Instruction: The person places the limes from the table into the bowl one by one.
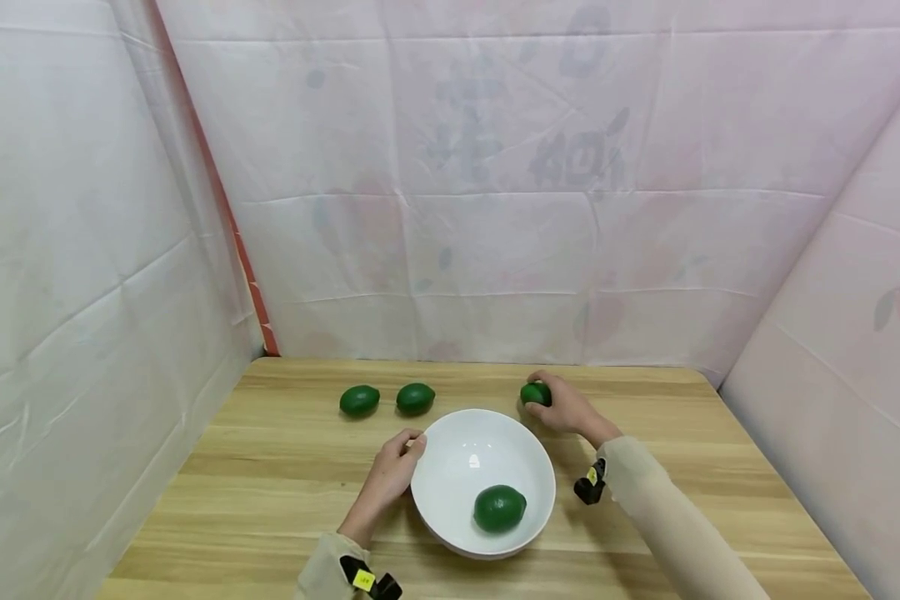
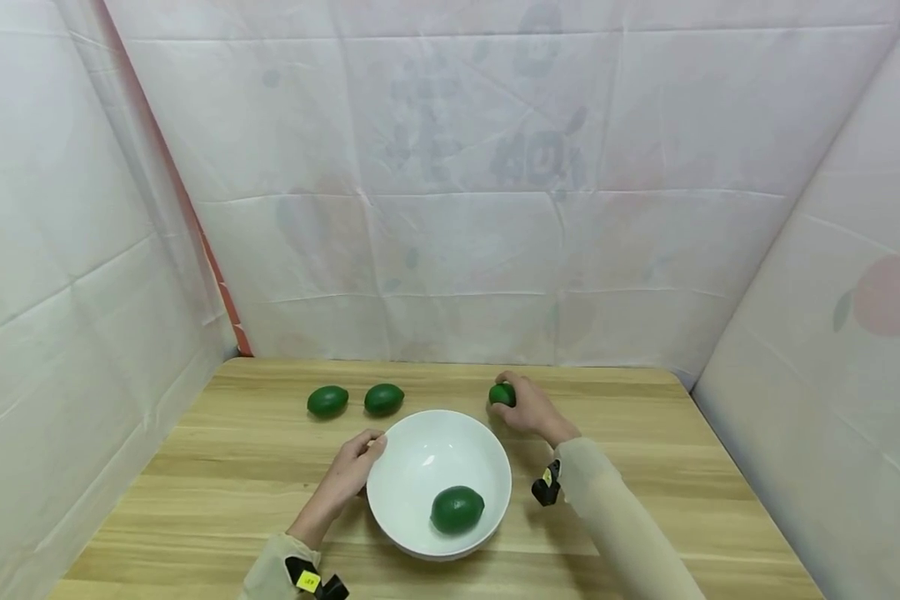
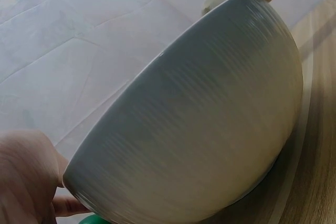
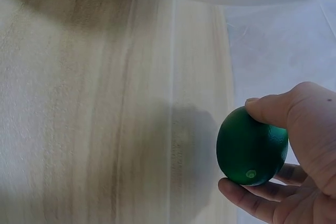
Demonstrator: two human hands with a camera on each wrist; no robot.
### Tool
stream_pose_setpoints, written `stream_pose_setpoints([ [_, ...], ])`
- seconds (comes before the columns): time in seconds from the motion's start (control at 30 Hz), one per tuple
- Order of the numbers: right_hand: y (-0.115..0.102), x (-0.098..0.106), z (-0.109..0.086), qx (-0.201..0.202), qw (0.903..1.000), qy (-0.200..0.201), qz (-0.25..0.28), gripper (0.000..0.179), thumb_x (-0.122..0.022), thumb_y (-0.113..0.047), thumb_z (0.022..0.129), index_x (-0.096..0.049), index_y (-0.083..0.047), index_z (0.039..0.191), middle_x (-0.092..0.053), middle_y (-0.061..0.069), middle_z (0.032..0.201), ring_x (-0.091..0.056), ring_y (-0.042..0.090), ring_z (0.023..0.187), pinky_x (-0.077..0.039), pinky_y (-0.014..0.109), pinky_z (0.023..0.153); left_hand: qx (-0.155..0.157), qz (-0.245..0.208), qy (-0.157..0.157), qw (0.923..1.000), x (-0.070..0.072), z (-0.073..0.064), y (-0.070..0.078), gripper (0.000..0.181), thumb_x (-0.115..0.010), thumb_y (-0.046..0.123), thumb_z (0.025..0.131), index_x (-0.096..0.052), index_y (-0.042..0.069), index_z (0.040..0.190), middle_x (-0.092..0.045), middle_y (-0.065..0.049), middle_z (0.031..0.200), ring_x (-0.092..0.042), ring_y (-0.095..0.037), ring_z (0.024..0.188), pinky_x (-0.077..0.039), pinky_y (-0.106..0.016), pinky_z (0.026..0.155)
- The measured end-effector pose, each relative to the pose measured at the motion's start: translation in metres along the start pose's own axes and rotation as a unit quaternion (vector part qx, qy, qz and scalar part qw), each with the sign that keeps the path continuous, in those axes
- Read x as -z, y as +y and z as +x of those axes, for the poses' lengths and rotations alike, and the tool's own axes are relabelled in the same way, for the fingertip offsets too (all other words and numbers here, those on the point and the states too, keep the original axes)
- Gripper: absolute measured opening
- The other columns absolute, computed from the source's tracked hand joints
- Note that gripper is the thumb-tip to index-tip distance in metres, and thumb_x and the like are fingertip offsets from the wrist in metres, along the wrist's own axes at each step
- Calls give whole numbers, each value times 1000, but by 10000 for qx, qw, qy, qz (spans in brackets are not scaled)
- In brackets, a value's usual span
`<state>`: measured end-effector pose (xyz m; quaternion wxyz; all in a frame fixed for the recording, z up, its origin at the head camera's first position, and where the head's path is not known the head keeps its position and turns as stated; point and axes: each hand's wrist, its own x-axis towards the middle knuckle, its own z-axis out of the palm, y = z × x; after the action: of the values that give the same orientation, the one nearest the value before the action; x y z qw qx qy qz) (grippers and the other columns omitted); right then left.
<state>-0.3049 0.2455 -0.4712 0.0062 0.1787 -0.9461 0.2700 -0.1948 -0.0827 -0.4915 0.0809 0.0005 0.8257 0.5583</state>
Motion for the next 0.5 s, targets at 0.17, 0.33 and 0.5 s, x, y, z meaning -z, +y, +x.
stream_pose_setpoints([
  [0.17, -1, 7, -2, 135, 9999, 86, 57, 44, -70, -16, 94, -56, 2, 132, -65, 21, 113, -59, 25, 88, -50, 38, 73, -1, 3, 9, 10000, 0, 0, 0, 48, -45, 44, 107, -60, 10, 137, -66, -11, 102, -61, -19, 84, -49, -30, 70],
  [0.33, -5, 14, -3, 296, 9993, 221, 26, 43, -71, -14, 94, -55, 2, 131, -64, 22, 113, -59, 25, 87, -50, 38, 72, 35, -1, -4, 10000, 0, 0, 1, 47, -45, 45, 107, -60, 11, 136, -65, -11, 102, -61, -19, 85, -49, -30, 70],
  [0.5, -13, 23, -4, 418, 9986, 317, 80, 43, -72, -15, 93, -56, 1, 130, -65, 22, 114, -59, 25, 88, -50, 38, 72, 57, 4, -19, 10000, 1, 1, 2, 47, -45, 45, 107, -61, 11, 135, -65, -10, 102, -61, -19, 85, -49, -30, 70],
])
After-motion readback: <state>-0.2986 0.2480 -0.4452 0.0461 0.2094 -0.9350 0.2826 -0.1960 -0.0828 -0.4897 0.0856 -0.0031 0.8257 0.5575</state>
